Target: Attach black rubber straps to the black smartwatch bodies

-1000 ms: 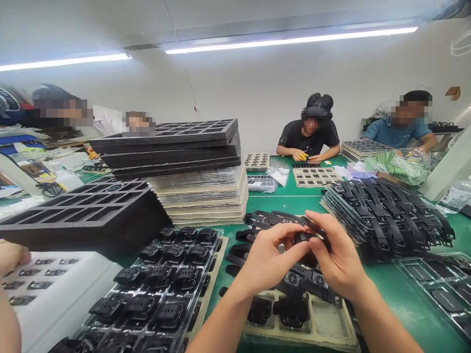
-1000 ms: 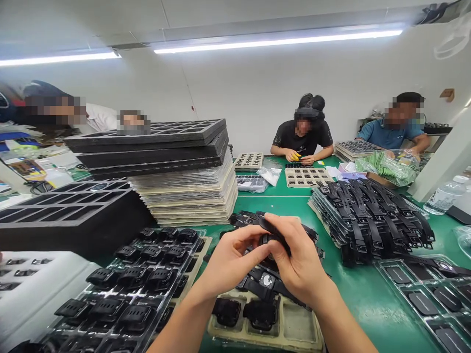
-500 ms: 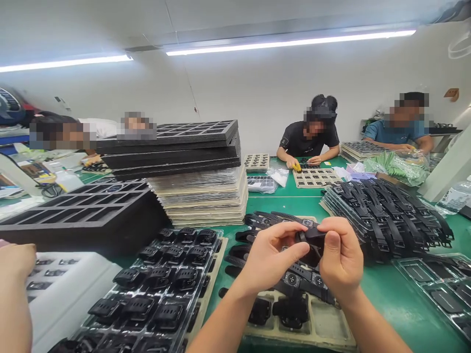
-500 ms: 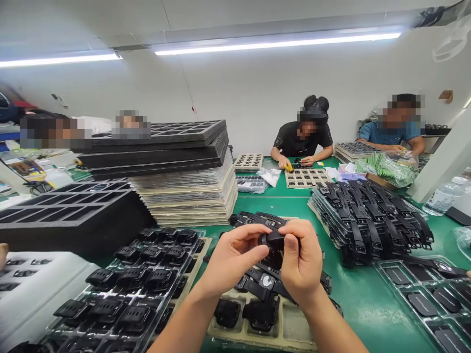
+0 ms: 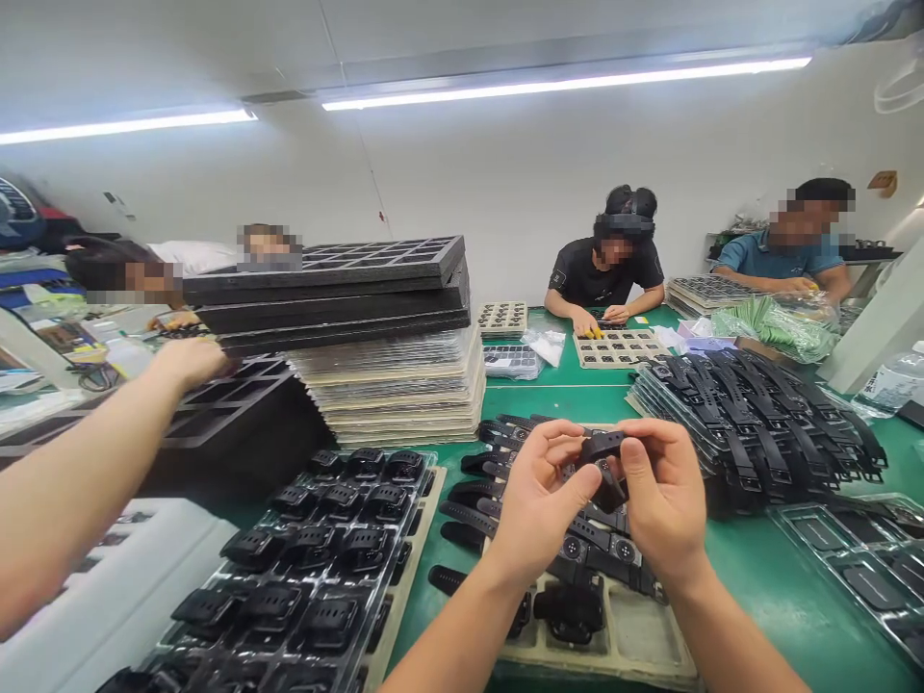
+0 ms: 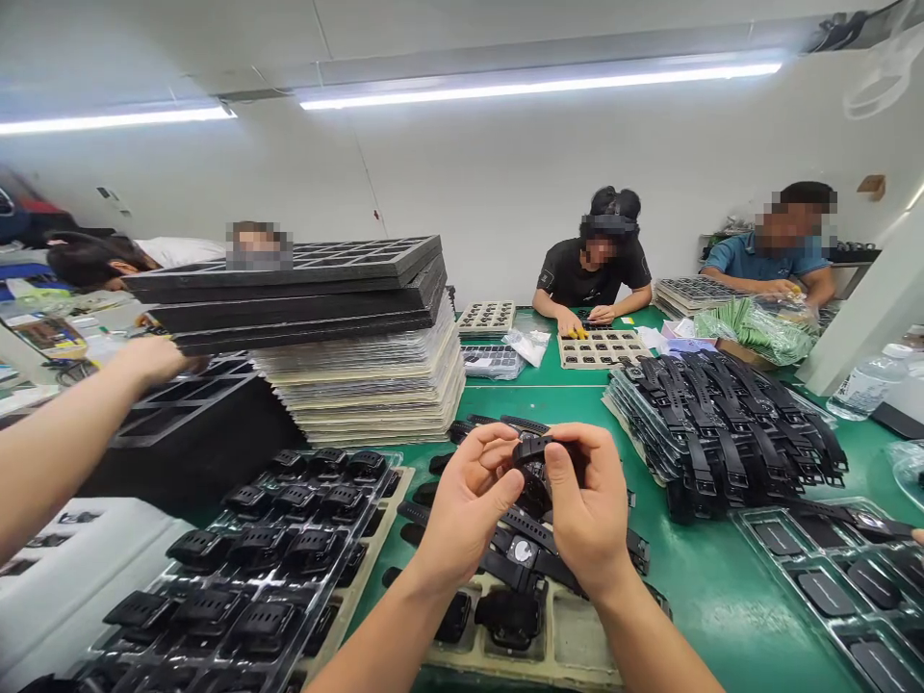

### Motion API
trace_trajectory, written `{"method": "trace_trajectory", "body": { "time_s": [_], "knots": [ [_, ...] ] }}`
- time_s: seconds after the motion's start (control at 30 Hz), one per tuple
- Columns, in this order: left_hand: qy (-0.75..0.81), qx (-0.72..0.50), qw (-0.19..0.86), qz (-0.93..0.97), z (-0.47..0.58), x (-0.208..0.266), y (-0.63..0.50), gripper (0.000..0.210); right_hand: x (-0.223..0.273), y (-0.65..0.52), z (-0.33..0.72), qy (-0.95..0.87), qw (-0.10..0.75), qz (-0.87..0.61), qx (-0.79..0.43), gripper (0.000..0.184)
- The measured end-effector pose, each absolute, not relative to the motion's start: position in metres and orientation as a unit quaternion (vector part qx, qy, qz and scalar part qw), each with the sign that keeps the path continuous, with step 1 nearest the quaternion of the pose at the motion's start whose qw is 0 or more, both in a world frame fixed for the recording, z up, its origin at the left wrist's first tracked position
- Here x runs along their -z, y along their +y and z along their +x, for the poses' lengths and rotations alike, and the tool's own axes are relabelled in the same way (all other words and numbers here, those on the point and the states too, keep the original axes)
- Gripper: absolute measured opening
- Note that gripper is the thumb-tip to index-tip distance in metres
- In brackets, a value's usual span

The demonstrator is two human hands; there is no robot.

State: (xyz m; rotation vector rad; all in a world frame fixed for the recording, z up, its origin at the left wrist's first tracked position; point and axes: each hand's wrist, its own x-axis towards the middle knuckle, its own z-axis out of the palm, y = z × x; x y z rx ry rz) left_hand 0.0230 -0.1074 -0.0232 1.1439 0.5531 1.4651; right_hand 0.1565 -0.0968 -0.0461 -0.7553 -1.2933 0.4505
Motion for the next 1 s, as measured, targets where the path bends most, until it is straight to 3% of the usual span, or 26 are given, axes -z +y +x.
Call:
{"method": "trace_trajectory", "body": {
  "time_s": [0.13,0.33,0.63,1.0],
  "knots": [
    [0.256,-0.637,0.565,0.458,0.026,0.025,-0.109,0.03,0.046,-0.095,0.158,-0.571,0.726,-0.309,-0.227,0.004],
    [0.307,-0.646,0.519,0.468,0.022,0.029,-0.104,0.026,0.035,-0.094,0.167,-0.646,0.67,-0.299,-0.209,0.017],
    [0.33,-0.628,0.471,0.524,0.016,0.025,-0.105,0.022,0.027,-0.092,0.179,-0.685,0.615,-0.298,-0.252,0.016],
    [0.358,-0.6,0.41,0.587,0.016,0.023,-0.108,0.021,0.026,-0.097,0.173,-0.703,0.55,-0.355,-0.278,0.035]
  ]
}}
